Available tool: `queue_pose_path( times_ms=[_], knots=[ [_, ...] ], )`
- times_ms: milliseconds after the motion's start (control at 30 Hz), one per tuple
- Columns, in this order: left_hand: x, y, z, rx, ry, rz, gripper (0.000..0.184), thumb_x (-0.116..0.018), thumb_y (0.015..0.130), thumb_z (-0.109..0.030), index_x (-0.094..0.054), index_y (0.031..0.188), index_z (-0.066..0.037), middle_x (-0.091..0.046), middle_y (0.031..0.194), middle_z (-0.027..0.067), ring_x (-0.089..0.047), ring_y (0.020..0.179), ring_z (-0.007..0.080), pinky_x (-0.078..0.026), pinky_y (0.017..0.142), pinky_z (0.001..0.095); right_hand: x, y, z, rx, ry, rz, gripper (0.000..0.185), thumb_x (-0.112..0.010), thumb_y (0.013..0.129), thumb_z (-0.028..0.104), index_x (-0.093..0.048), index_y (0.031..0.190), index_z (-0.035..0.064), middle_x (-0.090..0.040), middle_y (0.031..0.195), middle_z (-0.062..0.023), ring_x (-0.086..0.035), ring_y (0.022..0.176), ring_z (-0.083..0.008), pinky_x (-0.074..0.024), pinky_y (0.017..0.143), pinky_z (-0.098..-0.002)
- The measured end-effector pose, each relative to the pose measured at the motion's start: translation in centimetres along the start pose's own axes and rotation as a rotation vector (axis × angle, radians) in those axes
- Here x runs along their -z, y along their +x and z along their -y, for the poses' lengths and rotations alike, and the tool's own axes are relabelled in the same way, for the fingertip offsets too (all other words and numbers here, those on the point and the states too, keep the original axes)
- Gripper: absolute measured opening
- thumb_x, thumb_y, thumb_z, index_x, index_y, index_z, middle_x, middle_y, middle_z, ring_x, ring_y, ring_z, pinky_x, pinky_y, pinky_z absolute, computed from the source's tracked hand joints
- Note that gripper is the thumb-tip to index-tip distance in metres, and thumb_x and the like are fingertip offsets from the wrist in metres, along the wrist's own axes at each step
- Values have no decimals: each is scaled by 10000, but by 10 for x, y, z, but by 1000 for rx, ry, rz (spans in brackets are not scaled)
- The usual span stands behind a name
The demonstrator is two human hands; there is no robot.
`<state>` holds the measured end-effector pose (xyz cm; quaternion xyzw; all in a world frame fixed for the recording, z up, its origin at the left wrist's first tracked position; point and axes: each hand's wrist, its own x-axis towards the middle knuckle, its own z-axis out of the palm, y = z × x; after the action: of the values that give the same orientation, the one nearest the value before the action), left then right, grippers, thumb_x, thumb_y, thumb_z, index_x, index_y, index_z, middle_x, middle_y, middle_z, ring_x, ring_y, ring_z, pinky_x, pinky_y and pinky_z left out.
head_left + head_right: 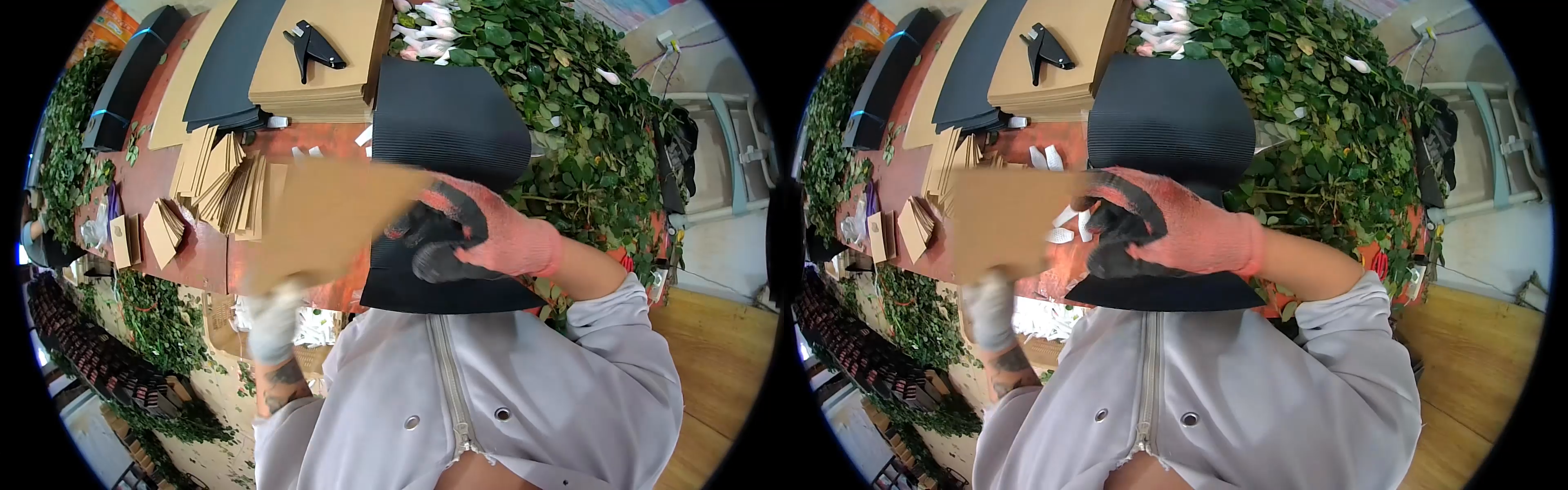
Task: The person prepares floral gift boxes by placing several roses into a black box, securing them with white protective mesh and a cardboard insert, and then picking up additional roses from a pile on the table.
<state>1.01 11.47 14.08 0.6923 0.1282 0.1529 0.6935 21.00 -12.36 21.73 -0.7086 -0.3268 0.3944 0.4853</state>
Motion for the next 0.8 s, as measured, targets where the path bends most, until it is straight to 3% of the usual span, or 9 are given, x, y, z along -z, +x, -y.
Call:
queue_pose_path(
  times_ms=[67, 133, 200, 300, 333, 533, 667, 700, 800],
  knots=[
    [-49, 44, -36, -220, 300, 404, 337, -590, 844, -161, -543, 1132, 7, -606, 1024, 102, -573, 882, 160, -474, 811, 308, 5, 2, 2, 10, -52, -165, 628, -695, 727, 90, -420, 1286, 13, -501, 1198, -145, -548, 936, -206, -482, 821, -335],
    [-55, 62, -27, -413, 608, 461, 327, -611, 834, -177, -560, 1094, 13, -635, 960, 105, -606, 829, 186, -486, 783, 327, 37, 3, -4, -20, 312, -46, 354, -689, 746, 93, -561, 1054, -28, -622, 975, -117, -630, 786, -162, -515, 632, -262],
    [-44, 68, 28, 246, 190, 229, 398, -658, 804, -275, -576, 1083, -4, -657, 849, 111, -645, 775, 250, -493, 739, 367, 55, -2, -11, -317, 484, 155, 281, -698, 762, 117, -616, 977, -44, -661, 841, -83, -641, 676, -112, -510, 542, -227],
    [-57, 75, 88, 331, 690, 209, 421, -671, 802, -241, -547, 1141, -24, -655, 865, 103, -637, 765, 195, -492, 705, 314, 35, 6, -67, -455, 566, 175, 300, -693, 777, 155, -618, 1005, -25, -634, 783, -33, -592, 603, -71, -477, 515, -205],
    [-70, 74, 83, 275, 765, 194, 552, -707, 748, -361, -545, 1159, -30, -650, 797, 102, -641, 766, 241, -483, 718, 373, 31, 11, -84, -456, 569, 171, 300, -693, 777, 155, -618, 1005, -25, -634, 783, -33, -592, 603, -71, -477, 515, -205],
    [-82, 65, 104, 288, 707, 282, 620, -718, 734, -271, -476, 1274, -86, -616, 728, 95, -610, 684, 256, -471, 660, 374, 8, 34, -135, -283, 244, -89, 221, -625, 809, 140, -617, 974, -7, -623, 749, -44, -566, 557, -92, -454, 504, -205],
    [-82, 64, 102, 345, 684, 294, 715, -708, 737, -221, -385, 1358, -75, -598, 716, 96, -603, 677, 244, -464, 638, 363, 3, 46, -130, -572, 90, -111, 208, -621, 802, 159, -627, 869, -38, -618, 728, -65, -575, 550, -128, -502, 480, -272],
    [-82, 63, 100, 342, 693, 300, 745, -704, 740, -218, -353, 1380, -70, -595, 715, 97, -604, 679, 239, -463, 636, 361, 0, 53, -133, -523, -213, -98, 280, -597, 775, 202, -625, 842, -69, -643, 736, -141, -633, 612, -201, -524, 574, -319],
    [-82, 62, 105, 343, 639, 295, 762, -695, 746, -216, -325, 1391, -53, -586, 700, 100, -595, 655, 238, -462, 630, 354, 1, 52, -122, -610, -147, -94, 288, -578, 774, 207, -615, 845, -70, -639, 723, -151, -641, 616, -206, -530, 579, -314]
  ],
)
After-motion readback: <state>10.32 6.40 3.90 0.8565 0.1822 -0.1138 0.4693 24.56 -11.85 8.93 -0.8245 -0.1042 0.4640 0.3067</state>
